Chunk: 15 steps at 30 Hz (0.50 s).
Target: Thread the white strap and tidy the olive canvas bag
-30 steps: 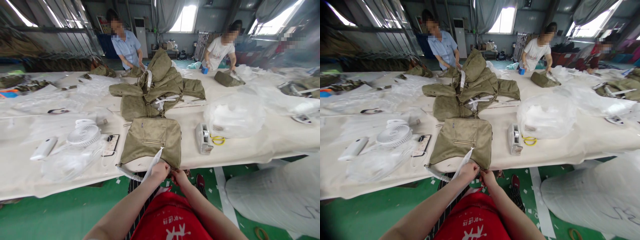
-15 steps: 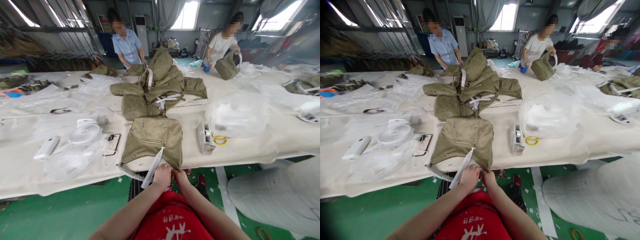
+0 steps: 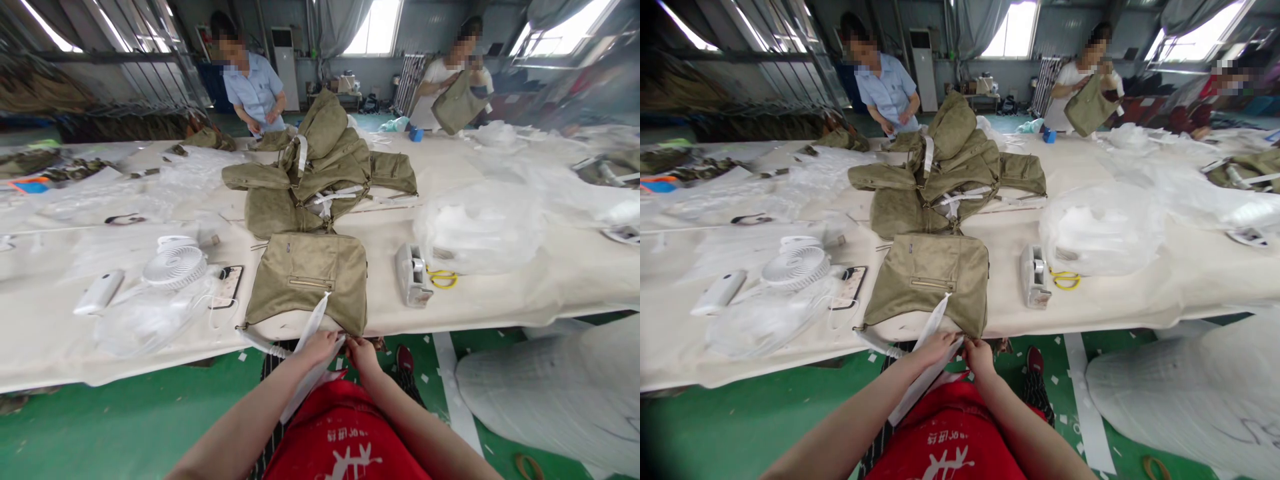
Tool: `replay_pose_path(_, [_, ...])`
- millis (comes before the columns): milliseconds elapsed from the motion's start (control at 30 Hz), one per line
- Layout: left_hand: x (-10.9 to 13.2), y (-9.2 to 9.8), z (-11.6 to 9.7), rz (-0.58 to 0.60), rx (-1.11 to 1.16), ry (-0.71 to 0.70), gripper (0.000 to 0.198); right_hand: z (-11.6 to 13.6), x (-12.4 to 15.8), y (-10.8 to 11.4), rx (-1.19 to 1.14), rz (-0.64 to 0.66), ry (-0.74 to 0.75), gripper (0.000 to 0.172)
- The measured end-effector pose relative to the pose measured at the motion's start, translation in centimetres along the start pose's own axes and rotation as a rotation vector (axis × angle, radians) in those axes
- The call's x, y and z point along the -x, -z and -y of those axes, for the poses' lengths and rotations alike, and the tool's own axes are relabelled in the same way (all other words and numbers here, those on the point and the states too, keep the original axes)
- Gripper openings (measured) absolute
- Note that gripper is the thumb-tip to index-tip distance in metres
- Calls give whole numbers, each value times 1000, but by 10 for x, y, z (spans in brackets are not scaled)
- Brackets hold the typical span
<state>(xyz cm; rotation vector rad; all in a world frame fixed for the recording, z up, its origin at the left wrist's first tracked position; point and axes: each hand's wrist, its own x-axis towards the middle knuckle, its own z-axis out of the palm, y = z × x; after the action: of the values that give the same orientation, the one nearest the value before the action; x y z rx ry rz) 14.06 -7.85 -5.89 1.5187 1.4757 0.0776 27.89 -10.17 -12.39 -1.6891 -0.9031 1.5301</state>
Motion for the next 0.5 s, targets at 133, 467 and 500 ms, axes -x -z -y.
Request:
replay_pose_path(133, [0, 0, 14, 203, 296, -23, 60, 3, 4, -2, 50, -27, 8, 40])
replay_pose_path(467, [-8, -11, 26, 331, 604, -13, 44, 6, 4, 1, 102, 4, 22, 44])
replay_pose_path(500, [-9, -12, 26, 316, 616, -4, 42, 9, 7, 3, 108, 48, 13, 43])
